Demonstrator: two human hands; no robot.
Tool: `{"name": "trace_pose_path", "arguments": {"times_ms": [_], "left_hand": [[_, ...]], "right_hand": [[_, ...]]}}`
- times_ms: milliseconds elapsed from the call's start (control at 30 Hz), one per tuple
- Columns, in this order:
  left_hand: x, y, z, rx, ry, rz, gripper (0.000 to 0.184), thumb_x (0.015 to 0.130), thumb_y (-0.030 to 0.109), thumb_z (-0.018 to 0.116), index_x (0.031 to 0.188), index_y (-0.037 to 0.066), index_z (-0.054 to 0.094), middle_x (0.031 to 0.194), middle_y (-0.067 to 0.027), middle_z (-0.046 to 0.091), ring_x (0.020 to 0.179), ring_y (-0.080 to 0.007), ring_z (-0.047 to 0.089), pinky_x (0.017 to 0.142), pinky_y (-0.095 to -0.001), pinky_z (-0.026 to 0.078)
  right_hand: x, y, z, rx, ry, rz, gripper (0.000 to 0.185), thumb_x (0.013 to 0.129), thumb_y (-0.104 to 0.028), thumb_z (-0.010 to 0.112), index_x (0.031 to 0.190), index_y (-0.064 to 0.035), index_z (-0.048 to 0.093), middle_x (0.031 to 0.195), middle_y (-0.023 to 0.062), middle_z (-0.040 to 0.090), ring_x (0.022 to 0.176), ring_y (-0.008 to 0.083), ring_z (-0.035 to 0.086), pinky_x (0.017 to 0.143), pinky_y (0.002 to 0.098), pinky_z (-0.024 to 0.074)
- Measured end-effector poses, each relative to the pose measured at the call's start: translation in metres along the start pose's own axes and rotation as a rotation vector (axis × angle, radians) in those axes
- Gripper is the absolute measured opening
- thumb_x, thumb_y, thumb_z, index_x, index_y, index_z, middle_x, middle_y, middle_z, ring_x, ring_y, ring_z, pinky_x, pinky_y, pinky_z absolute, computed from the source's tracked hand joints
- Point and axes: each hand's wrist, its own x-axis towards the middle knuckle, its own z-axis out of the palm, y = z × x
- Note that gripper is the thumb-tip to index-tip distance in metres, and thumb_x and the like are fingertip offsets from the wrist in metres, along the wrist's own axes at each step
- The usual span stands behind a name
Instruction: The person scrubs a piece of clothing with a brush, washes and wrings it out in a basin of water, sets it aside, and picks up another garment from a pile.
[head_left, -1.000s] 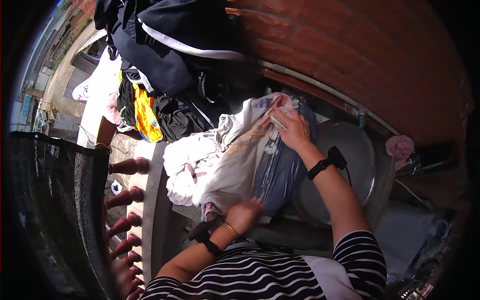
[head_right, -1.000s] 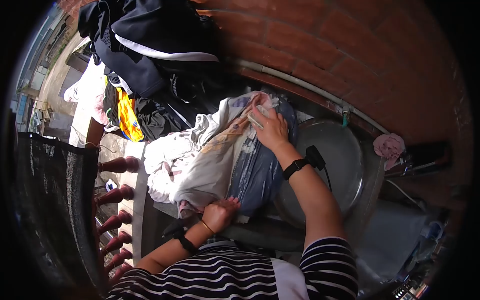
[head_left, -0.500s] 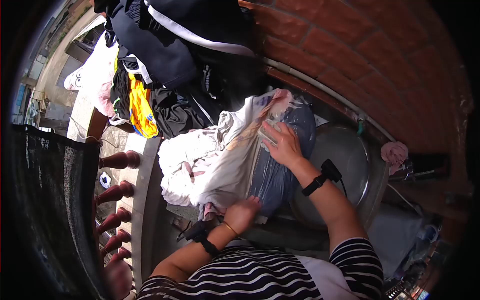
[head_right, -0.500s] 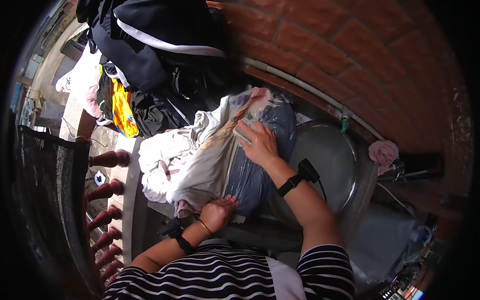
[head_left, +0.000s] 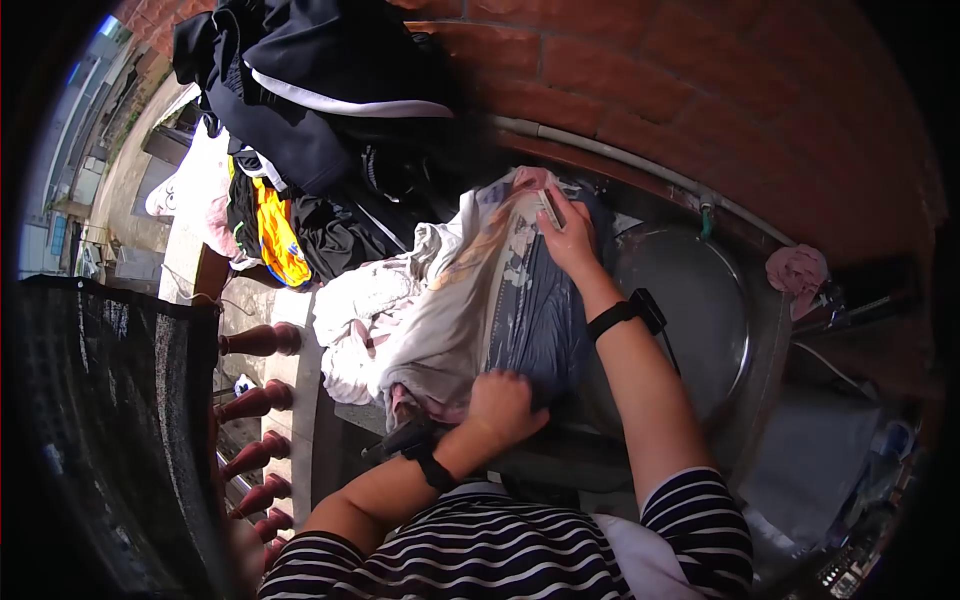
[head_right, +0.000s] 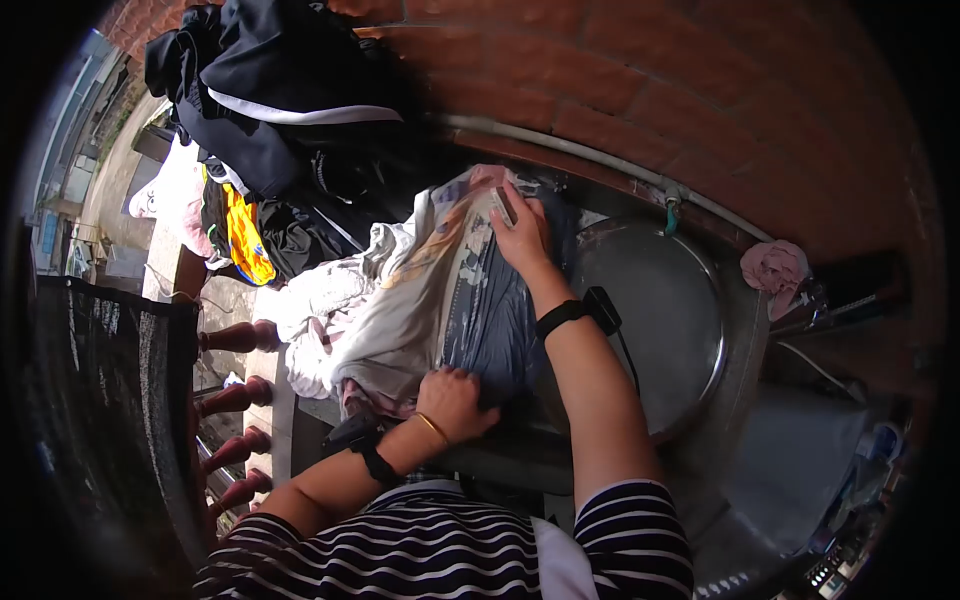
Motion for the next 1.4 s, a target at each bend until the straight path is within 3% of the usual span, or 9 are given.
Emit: {"name": "trace_pose_path", "arguments": {"times_ms": [167,467,533,667,800,933,1067,1300,1400], "left_hand": [[0.088,0.045,0.05,0.19,0.507,0.082,0.051,0.077,0.023,0.072,0.122,0.009,0.053,0.121,-0.0173,0.053,0.111,-0.0379,0.056,0.085,-0.0441,0.051],[0.046,-0.007,0.0,-0.029,0.329,0.103,0.025,0.069,0.007,0.064,0.093,0.006,0.068,0.096,-0.0176,0.064,0.091,-0.0384,0.065,0.078,-0.0475,0.055],[0.002,-0.042,-0.013,0.023,0.29,0.044,0.02,0.067,0.008,0.064,0.085,0.007,0.07,0.092,-0.0162,0.064,0.083,-0.0386,0.066,0.076,-0.0473,0.056],[-0.072,-0.097,0.02,0.034,0.191,0.126,0.012,0.063,0.014,0.069,0.072,0.005,0.069,0.084,-0.0169,0.065,0.075,-0.0364,0.067,0.071,-0.0468,0.057],[-0.083,-0.093,0.049,-0.138,0.221,0.213,0.012,0.06,0.013,0.067,0.068,0.004,0.065,0.074,-0.0185,0.063,0.066,-0.0393,0.066,0.062,-0.0477,0.056],[-0.078,-0.098,0.049,-0.194,0.131,0.097,0.009,0.062,0.011,0.065,0.065,0.002,0.065,0.072,-0.0211,0.065,0.066,-0.041,0.066,0.064,-0.0496,0.056],[-0.051,-0.108,0.057,-0.234,0.115,0.129,0.012,0.062,0.012,0.064,0.069,0.004,0.07,0.072,-0.0206,0.066,0.066,-0.0402,0.067,0.065,-0.0481,0.056],[-0.047,-0.109,0.046,-0.319,0.002,0.134,0.017,0.06,0.012,0.061,0.071,0.004,0.072,0.07,-0.0206,0.066,0.067,-0.0403,0.067,0.067,-0.0475,0.057],[-0.042,-0.11,0.04,-0.302,-0.044,0.163,0.017,0.06,0.012,0.061,0.071,0.004,0.072,0.069,-0.0211,0.066,0.067,-0.0407,0.067,0.067,-0.0477,0.057]], "right_hand": [[-0.095,0.112,-0.084,0.053,0.356,0.329,0.063,0.093,-0.038,0.062,0.148,-0.0129,0.044,0.119,0.0244,0.058,0.112,0.0405,0.056,0.097,0.0443,0.0457],[-0.209,0.205,-0.123,-0.559,0.263,0.854,0.055,0.095,-0.035,0.06,0.142,-0.0105,0.048,0.108,0.0209,0.063,0.099,0.0374,0.063,0.088,0.0463,0.0512],[-0.211,0.225,-0.11,0.443,-0.025,0.997,0.045,0.095,-0.031,0.061,0.134,-0.0079,0.057,0.104,0.0162,0.064,0.093,0.0338,0.062,0.085,0.0431,0.0508],[-0.205,0.036,-0.089,0.088,0.023,0.053,0.049,0.089,-0.018,0.07,0.136,-0.0114,0.058,0.111,0.0151,0.057,0.096,0.0305,0.059,0.082,0.0395,0.0496],[-0.231,-0.092,-0.039,0.07,-0.301,-0.359,0.062,0.077,-0.02,0.079,0.136,-0.0278,0.06,0.121,0.0143,0.054,0.106,0.0352,0.056,0.093,0.0443,0.0471],[-0.119,-0.035,-0.001,-0.431,-0.26,-0.462,0.068,0.075,-0.017,0.075,0.137,-0.0374,0.056,0.124,0.0111,0.054,0.103,0.0335,0.053,0.091,0.0431,0.0457],[-0.002,-0.01,0.005,-0.505,-0.06,-0.08,0.052,0.084,-0.024,0.071,0.134,-0.0325,0.06,0.118,0.0101,0.056,0.106,0.0355,0.054,0.091,0.0476,0.0454],[-0.164,-0.075,-0.015,-0.24,-0.669,-0.44,0.061,0.081,-0.027,0.075,0.138,-0.0363,0.057,0.124,0.0114,0.054,0.109,0.0354,0.054,0.095,0.0468,0.0453],[-0.077,-0.027,-0.008,-0.484,-0.344,-0.471,0.06,0.081,-0.026,0.073,0.138,-0.0356,0.056,0.122,0.0119,0.054,0.109,0.0357,0.054,0.093,0.047,0.0458]]}}
